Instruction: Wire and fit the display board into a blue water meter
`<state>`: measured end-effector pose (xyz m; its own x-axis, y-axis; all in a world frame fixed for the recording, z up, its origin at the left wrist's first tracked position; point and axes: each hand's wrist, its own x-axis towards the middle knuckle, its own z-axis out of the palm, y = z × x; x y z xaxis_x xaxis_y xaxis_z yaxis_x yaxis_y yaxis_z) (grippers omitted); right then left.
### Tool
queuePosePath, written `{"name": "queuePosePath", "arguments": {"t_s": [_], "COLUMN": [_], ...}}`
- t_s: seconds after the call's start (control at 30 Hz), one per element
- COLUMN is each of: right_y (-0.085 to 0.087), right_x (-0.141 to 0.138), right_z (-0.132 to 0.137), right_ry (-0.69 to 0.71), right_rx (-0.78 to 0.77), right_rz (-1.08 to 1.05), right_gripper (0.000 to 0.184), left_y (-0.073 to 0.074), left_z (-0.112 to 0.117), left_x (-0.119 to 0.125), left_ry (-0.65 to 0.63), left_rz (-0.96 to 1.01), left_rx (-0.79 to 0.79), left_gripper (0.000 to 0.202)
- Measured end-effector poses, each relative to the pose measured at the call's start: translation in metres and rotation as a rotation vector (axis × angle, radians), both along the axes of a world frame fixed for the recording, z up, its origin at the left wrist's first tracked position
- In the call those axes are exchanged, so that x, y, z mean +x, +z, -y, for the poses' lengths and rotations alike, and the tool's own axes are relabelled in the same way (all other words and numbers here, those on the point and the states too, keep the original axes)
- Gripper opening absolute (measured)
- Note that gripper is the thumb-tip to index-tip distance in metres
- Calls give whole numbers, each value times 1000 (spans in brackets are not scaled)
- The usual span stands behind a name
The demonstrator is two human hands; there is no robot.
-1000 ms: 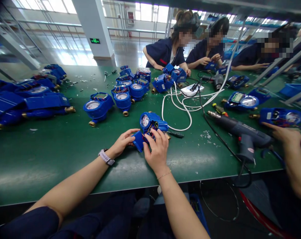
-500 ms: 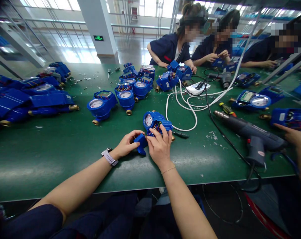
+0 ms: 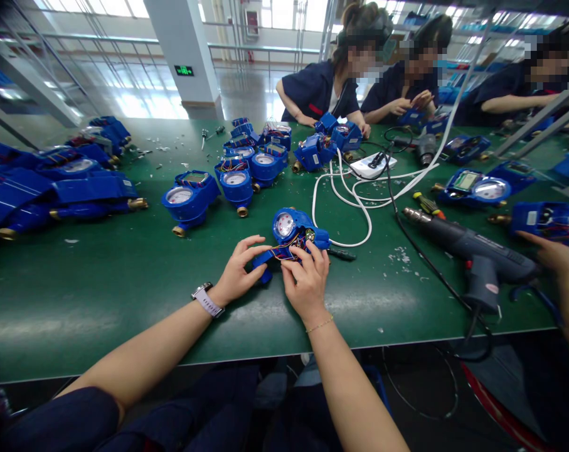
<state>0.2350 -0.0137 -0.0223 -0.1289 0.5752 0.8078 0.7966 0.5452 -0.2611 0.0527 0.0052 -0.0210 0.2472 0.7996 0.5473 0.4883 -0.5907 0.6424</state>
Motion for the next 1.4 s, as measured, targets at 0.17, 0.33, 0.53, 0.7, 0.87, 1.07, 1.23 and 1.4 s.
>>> {"name": "queuePosePath", "arguments": {"t_s": [0.17,0.33,0.53,0.7,0.87,1.07,1.23,1.4], "right_y": [0,0,0,0,-1,-1,-1,-1], "right_x": [0,1,5,7,5,4,5,5], "right_z": [1,2,2,3,4,5,4,4], "right_ry": [-9,-15,-15,5,14,20,30,34], "right_rx": [0,11,10,-7,-58,-80,-77,-70], "right_rz": [-12,-35,-75,-88,-48,-59,-68,-77], "right_gripper": [11,10,11,11,11,12,12,12], "left_y": [-2,-2,-10,-10,-5,-6,-11,-14], "left_z": [-4,-3,-10,-11,-8,-10,-12,-12], "left_x": [-2,-2,-2,-2,-4,-6,-9,-9], "left_ry": [60,97,68,-62,-134,-158,-187,-181], "left_rz": [-25,-4,29,-28,-105,-59,29,18], "left_rx": [29,5,-297,-454,-448,-430,-403,-391], "left_gripper": [35,55,92,92,71,62,67,65]}}
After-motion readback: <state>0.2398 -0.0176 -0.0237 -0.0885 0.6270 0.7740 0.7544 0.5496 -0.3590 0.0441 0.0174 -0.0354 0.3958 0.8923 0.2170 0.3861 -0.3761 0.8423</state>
